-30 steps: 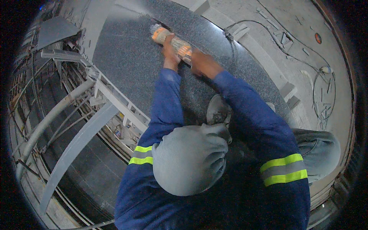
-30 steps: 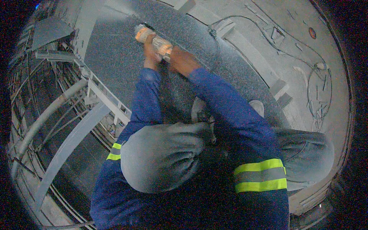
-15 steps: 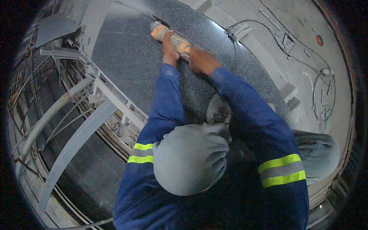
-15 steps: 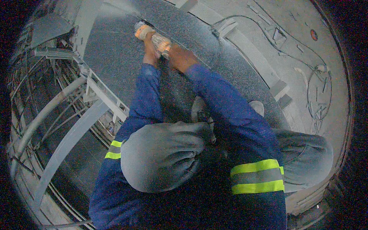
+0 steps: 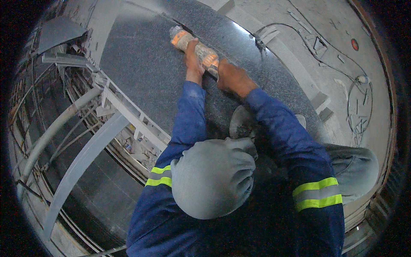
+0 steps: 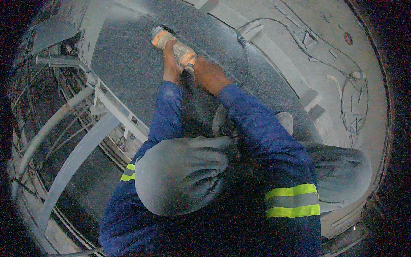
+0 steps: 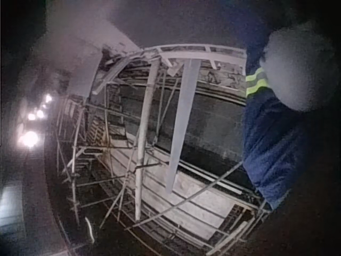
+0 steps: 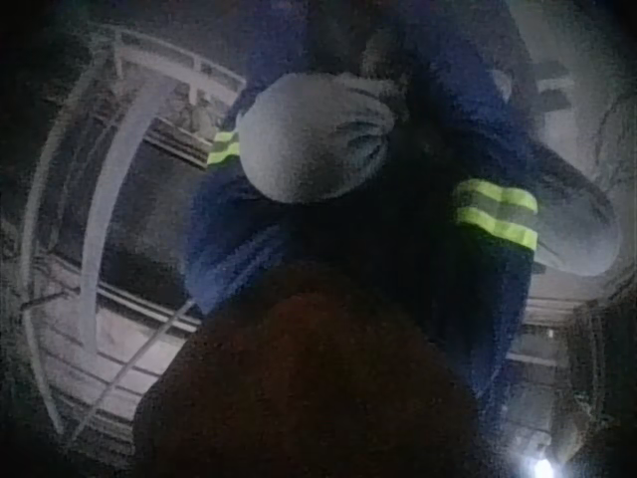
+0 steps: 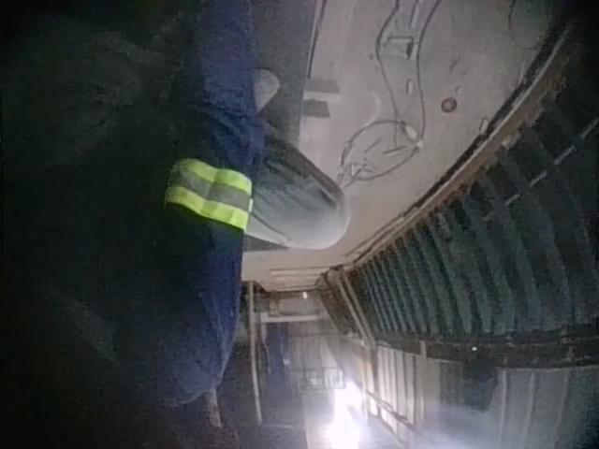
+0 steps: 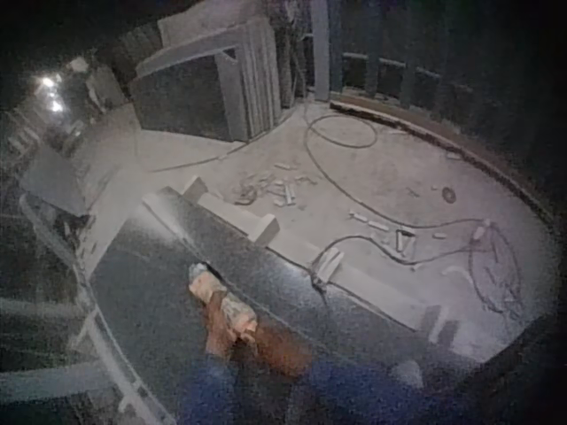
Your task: The person kneels on a dark speckled floor and uses an orange power tool to grind or polish the surface. The tool is moved back and forth along a seam or edge, generating dust as the person works.
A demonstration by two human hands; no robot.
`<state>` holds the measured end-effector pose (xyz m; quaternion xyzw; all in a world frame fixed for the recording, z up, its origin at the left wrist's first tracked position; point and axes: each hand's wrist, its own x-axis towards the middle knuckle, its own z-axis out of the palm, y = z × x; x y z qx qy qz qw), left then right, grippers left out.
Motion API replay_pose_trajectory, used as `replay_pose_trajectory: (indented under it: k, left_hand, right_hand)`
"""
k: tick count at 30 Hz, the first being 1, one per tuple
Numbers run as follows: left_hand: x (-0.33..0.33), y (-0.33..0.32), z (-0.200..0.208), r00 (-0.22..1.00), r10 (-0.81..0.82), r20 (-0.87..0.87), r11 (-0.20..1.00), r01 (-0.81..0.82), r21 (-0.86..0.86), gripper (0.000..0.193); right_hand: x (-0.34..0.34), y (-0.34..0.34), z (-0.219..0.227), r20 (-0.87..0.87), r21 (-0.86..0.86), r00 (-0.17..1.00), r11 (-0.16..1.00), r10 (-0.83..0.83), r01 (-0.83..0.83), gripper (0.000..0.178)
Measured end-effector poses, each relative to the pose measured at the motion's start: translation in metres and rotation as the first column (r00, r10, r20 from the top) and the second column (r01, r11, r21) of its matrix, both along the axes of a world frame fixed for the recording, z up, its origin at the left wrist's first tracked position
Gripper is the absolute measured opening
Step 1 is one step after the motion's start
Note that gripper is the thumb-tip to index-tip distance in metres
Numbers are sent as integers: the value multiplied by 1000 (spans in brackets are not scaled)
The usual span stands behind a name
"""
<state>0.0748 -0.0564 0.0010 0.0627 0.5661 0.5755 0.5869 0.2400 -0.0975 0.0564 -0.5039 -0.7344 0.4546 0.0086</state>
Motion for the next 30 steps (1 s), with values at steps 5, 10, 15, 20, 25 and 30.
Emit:
replay_pose_trajectory:
  k: [5, 10, 15, 20, 25, 30]
  left_hand:
    - [-15, 8, -5, 1000, -14, -22, 1000, 15, 14, 36]
    - [-30, 27, -18, 999, -39, 7, 999, 39, 21, 43]
    - [-19, 13, -4, 1000, 26, 10, 999, -26, -31, 29]
    - [5, -6, 1, 999, 31, 9, 999, -31, -16, 33]
    - [-9, -4, -28, 998, 61, 4, 998, -61, -21, 34]
    - [-20, 19, -30, 997, 70, 12, 998, -70, -2, 33]
  right_hand:
    - [-6, 12, 6, -38, 44, 994, 994, 99, -97, 36]
    - [-21, 27, -10, -54, 64, 998, 998, 33, -29, 40]
    - [-11, 18, 13, -48, 15, 998, 999, 41, -40, 48]
    - [6, 5, 27, 50, -93, 998, 995, 44, -40, 51]
    - [2, 4, 20, 28, -67, 998, 996, 58, -56, 50]
    - [-18, 19, -18, 17, 59, 998, 996, 63, -64, 47]
